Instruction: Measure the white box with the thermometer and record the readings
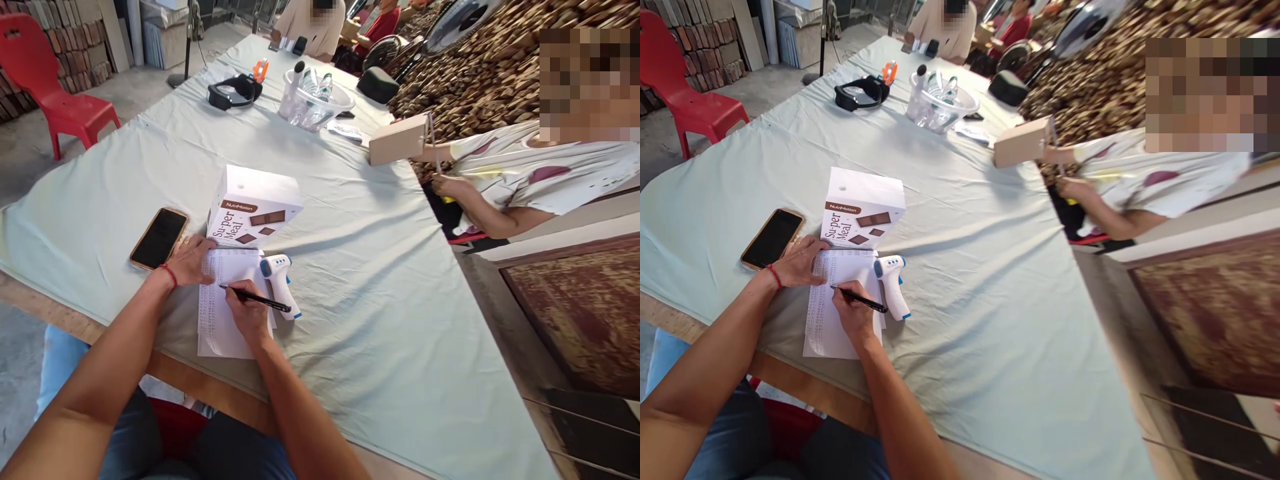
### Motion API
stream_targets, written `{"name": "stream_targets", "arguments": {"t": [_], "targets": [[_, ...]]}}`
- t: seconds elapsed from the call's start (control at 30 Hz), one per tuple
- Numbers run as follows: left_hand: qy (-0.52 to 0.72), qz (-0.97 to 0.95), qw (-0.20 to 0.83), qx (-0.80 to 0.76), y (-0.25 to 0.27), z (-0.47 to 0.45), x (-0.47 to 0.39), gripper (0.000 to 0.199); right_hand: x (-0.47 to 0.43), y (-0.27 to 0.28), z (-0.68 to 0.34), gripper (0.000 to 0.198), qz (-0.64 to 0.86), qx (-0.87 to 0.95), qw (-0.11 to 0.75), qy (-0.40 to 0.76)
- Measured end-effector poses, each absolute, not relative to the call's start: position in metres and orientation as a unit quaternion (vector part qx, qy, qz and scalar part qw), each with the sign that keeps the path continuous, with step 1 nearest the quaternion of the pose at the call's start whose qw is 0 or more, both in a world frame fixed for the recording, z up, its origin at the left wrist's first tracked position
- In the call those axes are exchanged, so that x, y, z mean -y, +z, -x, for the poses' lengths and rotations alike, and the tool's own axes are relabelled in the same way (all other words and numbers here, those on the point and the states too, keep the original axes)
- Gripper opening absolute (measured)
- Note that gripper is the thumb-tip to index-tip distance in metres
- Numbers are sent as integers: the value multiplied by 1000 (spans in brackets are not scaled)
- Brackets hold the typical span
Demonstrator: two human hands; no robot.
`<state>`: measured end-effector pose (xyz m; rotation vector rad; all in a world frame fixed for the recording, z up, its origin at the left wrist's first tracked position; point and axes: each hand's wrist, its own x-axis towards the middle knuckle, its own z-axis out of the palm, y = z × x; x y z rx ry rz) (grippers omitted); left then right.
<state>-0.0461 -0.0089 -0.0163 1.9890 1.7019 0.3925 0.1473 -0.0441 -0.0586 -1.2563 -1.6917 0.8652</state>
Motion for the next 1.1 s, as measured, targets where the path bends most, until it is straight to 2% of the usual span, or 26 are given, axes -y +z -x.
{"name": "stream_targets", "arguments": {"t": [0.43,1.1], "targets": [[143,-728,251,-622,-17,45,10,78,45,-60,-147,9,508,676,403,352],[131,-730,246,-624,-16,44,9,79,44,-60,-146,10,502,659,427,363]]}}
